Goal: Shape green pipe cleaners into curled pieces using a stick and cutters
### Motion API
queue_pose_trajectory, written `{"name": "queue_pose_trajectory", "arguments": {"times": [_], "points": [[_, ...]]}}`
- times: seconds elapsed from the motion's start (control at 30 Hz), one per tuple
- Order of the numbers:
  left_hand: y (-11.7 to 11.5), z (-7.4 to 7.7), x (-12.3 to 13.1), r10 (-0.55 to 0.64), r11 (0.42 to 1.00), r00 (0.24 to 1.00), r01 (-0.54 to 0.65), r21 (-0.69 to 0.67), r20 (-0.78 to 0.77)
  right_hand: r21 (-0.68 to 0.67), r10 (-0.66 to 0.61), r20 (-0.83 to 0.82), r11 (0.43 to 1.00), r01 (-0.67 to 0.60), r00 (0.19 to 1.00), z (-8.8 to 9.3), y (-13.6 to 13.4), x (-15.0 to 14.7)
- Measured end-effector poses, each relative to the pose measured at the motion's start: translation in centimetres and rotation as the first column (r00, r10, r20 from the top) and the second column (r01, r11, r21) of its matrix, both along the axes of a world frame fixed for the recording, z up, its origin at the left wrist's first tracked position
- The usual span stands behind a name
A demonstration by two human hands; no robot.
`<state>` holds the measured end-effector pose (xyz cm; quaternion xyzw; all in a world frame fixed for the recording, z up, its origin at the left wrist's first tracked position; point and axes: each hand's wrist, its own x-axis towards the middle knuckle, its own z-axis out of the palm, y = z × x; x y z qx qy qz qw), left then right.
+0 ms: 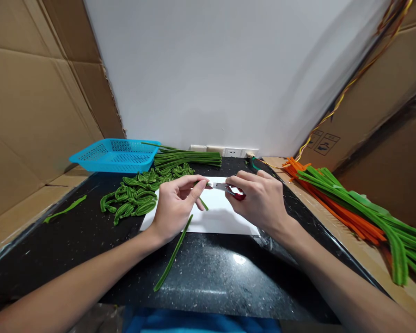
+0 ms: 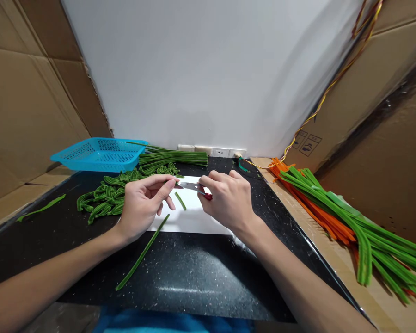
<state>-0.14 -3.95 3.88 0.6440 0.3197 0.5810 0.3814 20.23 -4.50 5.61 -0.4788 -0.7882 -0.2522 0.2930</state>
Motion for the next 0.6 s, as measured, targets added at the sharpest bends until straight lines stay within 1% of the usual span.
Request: {"name": "queue_pose_trajectory", "arguments": {"times": [0.33, 0.6], "points": [[0.3, -0.1, -0.08, 0.012, 1.0, 0.999, -0.012, 0.012, -0.03, 0.059, -0.053, 0.104, 0.997, 0.047, 0.993, -0.13, 0.09, -0.03], [0.42, -0.1, -0.13, -0.026, 0.999, 0.999, 0.025, -0.02, -0.026, -0.018, -0.06, 0.096, 0.998, 0.062, 0.994, -0.24, 0.04, -0.13]]}}
